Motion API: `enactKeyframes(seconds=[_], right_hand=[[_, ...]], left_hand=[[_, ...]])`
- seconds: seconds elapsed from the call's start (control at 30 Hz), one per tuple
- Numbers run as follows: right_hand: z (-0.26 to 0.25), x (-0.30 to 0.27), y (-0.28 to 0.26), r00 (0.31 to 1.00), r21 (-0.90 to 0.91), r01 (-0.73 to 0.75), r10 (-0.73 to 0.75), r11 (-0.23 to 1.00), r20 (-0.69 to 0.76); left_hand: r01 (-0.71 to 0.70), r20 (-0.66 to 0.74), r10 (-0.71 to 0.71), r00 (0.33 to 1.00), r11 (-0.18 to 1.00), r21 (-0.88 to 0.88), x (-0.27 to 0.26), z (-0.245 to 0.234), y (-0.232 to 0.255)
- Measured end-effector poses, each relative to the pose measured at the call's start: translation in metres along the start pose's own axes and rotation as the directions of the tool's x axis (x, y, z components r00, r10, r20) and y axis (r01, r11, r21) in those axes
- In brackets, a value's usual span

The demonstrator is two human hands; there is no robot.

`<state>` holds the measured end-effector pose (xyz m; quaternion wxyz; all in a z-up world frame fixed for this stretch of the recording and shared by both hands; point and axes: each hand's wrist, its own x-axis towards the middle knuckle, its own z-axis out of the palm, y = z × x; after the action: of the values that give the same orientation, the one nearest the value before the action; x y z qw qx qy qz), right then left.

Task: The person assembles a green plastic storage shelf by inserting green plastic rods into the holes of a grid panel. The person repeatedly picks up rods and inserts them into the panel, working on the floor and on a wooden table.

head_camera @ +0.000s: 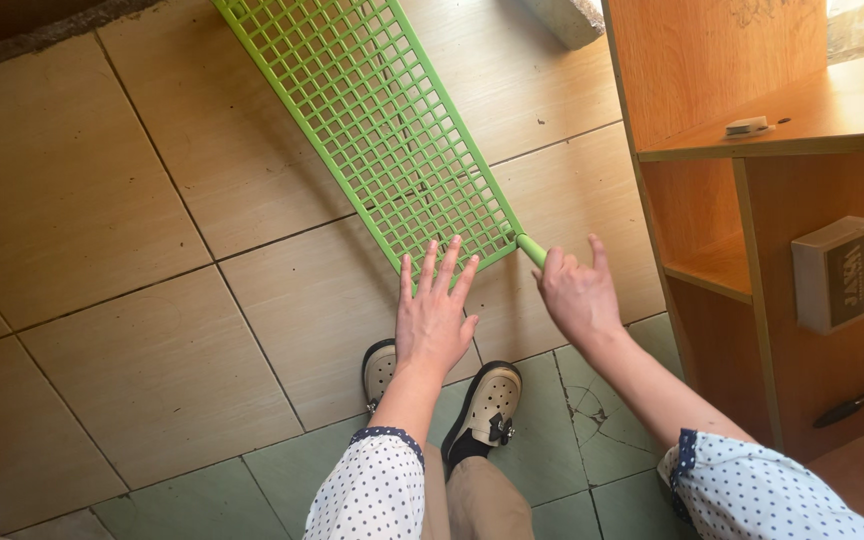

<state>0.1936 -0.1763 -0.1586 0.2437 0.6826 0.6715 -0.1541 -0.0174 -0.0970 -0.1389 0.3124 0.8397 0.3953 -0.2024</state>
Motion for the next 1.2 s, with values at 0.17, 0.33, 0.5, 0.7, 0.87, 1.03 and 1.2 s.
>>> enactKeyframes(seconds=[0.17, 0.33, 0.5, 0.7, 0.87, 1.03, 1.2], right_hand=[[0.009, -0.01, -0.022, 0.997, 0.0, 0.055, -0.055, 0.999, -0.056], [0.002, 0.008, -0.032, 1.0, 0.114, -0.019, 0.018, 0.993, 0.009], [-0.014, 0.036, -0.021, 0.99, 0.222, -0.11, 0.087, 0.969, 0.11], [-0.013, 0.04, 0.004, 0.975, 0.363, -0.224, 0.208, 0.904, 0.083], [-0.004, 0.012, 0.005, 0.961, 0.341, -0.27, 0.274, 0.9, 0.039], [0.004, 0.001, -0.015, 0.97, 0.388, -0.194, 0.234, 0.901, -0.058], [0.004, 0.02, -0.022, 0.96, 0.466, -0.146, 0.238, 0.873, -0.145]], left_hand=[[0.024, 0.014, -0.024, 1.0, 1.0, -0.017, -0.003, 0.009, -0.001], [0.016, 0.034, -0.016, 0.999, 1.0, 0.0, -0.004, 0.012, -0.001], [0.017, 0.036, -0.017, 0.999, 1.0, -0.006, -0.009, 0.009, -0.007], [0.03, 0.038, -0.03, 0.999, 1.0, -0.008, -0.012, 0.013, -0.018], [0.044, 0.027, -0.043, 0.999, 0.998, -0.037, -0.012, 0.016, -0.022], [0.048, 0.035, -0.046, 0.998, 0.998, -0.051, -0.009, 0.017, -0.017], [0.022, 0.011, -0.022, 1.0, 0.997, -0.07, -0.01, 0.022, -0.009]])
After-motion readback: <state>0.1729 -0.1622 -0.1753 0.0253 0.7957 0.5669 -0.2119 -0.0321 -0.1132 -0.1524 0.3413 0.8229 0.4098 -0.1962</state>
